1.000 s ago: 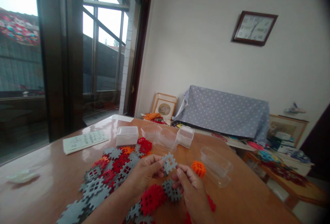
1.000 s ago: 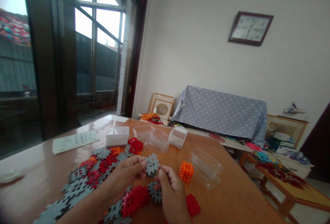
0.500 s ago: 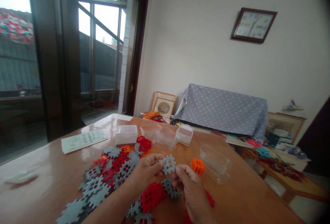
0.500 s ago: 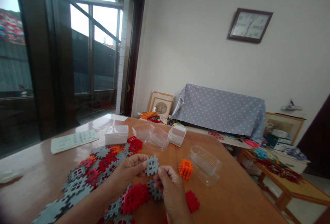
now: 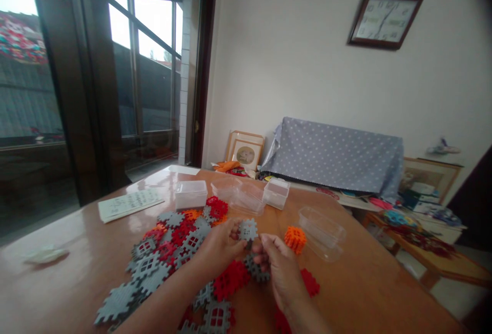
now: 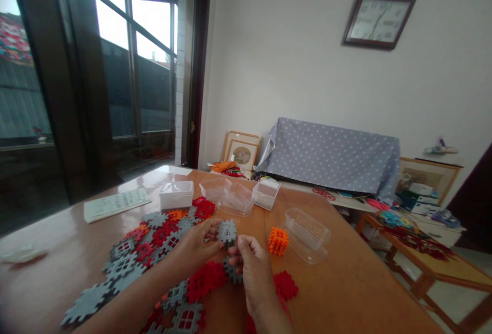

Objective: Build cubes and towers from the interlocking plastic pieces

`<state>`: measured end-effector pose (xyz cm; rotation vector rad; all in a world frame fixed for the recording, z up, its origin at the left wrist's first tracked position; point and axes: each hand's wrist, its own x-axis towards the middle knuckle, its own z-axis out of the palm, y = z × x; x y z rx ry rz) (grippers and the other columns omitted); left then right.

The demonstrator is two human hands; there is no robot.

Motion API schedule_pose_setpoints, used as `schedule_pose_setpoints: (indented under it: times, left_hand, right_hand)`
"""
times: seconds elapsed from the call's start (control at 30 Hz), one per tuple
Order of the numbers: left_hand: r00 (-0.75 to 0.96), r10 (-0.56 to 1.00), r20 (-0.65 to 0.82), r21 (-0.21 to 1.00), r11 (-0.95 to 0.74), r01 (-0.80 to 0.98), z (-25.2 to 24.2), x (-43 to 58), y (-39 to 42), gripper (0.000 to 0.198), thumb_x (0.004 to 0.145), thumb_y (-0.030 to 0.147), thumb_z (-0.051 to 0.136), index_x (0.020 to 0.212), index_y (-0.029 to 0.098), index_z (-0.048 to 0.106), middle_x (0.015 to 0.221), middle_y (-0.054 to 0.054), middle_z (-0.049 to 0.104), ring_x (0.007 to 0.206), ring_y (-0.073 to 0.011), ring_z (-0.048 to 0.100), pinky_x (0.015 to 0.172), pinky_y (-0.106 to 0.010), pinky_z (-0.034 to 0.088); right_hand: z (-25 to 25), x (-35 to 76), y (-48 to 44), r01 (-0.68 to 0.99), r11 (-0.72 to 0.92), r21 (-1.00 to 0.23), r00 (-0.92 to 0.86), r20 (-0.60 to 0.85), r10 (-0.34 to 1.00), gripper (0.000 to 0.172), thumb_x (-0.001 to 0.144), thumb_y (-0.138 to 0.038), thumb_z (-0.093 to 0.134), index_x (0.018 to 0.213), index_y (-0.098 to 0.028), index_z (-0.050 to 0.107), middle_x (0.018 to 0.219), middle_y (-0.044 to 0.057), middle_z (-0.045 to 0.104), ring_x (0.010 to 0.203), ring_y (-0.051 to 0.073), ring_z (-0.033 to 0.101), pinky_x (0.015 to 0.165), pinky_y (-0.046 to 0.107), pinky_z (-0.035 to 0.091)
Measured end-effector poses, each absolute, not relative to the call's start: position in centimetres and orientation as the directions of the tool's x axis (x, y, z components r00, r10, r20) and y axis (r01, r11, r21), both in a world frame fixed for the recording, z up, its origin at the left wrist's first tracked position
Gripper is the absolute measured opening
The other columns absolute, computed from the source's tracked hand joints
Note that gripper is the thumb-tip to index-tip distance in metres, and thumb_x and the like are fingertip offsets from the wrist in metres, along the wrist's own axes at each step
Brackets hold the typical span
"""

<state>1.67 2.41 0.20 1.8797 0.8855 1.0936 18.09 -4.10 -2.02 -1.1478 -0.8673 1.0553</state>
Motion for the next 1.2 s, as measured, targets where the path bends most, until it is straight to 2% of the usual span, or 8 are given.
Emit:
schedule_pose_setpoints:
  times: [0.13, 0.27, 0.47, 0.77, 1.0, 1.2]
  left_hand:
    - [0.326, 0.876, 0.357, 0.840, -0.453, 0.298, 0.1, 0.3, 4.5, 0.044, 0.076, 0.027, 0.067, 0.119, 0.016, 0.063, 0.098, -0.005, 0.073, 0.090, -0.0225, 0.066, 0.082, -0.031, 0.049]
    - [0.354, 0.879, 0.320, 0.802, -0.450, 0.393, -0.2, 0.0, 6.1, 0.041, 0.070, 0.027, 0.070, 0.110, 0.017, 0.069, 0.097, -0.006, 0.073, 0.093, -0.0242, 0.066, 0.084, -0.032, 0.048]
    - [0.436, 0.876, 0.206, 0.734, -0.433, 0.523, 0.0, 1.3, 7.7, 0.030, 0.066, 0.028, 0.070, 0.094, 0.016, 0.071, 0.083, -0.004, 0.070, 0.083, -0.0220, 0.062, 0.074, -0.028, 0.044]
    - [0.514, 0.849, 0.125, 0.693, -0.445, 0.567, 0.0, 2.7, 8.9, 0.013, 0.062, 0.022, 0.066, 0.073, 0.017, 0.069, 0.062, 0.001, 0.061, 0.068, -0.0177, 0.056, 0.061, -0.025, 0.037]
    - [0.539, 0.839, 0.074, 0.656, -0.448, 0.608, -1.0, 3.0, 9.5, 0.006, 0.061, 0.022, 0.064, 0.064, 0.016, 0.064, 0.057, 0.003, 0.056, 0.058, -0.0134, 0.049, 0.054, -0.024, 0.029]
    - [0.527, 0.847, 0.076, 0.654, -0.441, 0.615, -1.6, 3.0, 9.8, 0.010, 0.060, 0.024, 0.068, 0.064, 0.017, 0.063, 0.059, 0.003, 0.055, 0.059, -0.0131, 0.048, 0.055, -0.024, 0.027]
  right_hand:
    - [-2.4, 19.2, -3.5, -0.184, 0.057, -0.981, 0.380, -0.018, 0.925, 0.040, 0.081, -0.057, 0.066, 0.094, -0.020, 0.068, 0.077, 0.002, 0.071, 0.060, 0.013, 0.061, 0.053, 0.022, 0.039]
    - [-2.5, 20.1, -3.3, -0.164, 0.053, -0.985, 0.435, -0.024, 0.900, 0.038, 0.077, -0.057, 0.068, 0.089, -0.021, 0.067, 0.074, 0.002, 0.071, 0.060, 0.014, 0.062, 0.054, 0.023, 0.042]
    - [-2.5, 20.3, -3.4, -0.130, 0.081, -0.988, 0.439, 0.016, 0.898, 0.035, 0.080, -0.054, 0.066, 0.086, -0.020, 0.067, 0.073, 0.002, 0.070, 0.059, 0.014, 0.061, 0.055, 0.024, 0.043]
    - [-2.6, 20.6, -3.0, -0.137, 0.117, -0.984, 0.476, 0.038, 0.879, 0.043, 0.075, -0.057, 0.069, 0.089, -0.017, 0.068, 0.071, 0.004, 0.070, 0.055, 0.014, 0.059, 0.049, 0.023, 0.041]
    - [-2.3, 20.6, -3.0, -0.123, 0.101, -0.987, 0.477, 0.031, 0.878, 0.038, 0.077, -0.054, 0.067, 0.088, -0.018, 0.068, 0.070, 0.003, 0.071, 0.056, 0.014, 0.061, 0.051, 0.024, 0.041]
    - [-2.1, 20.4, -3.2, -0.122, 0.099, -0.988, 0.460, 0.032, 0.887, 0.036, 0.080, -0.053, 0.066, 0.088, -0.018, 0.068, 0.072, 0.003, 0.070, 0.058, 0.013, 0.061, 0.053, 0.023, 0.042]
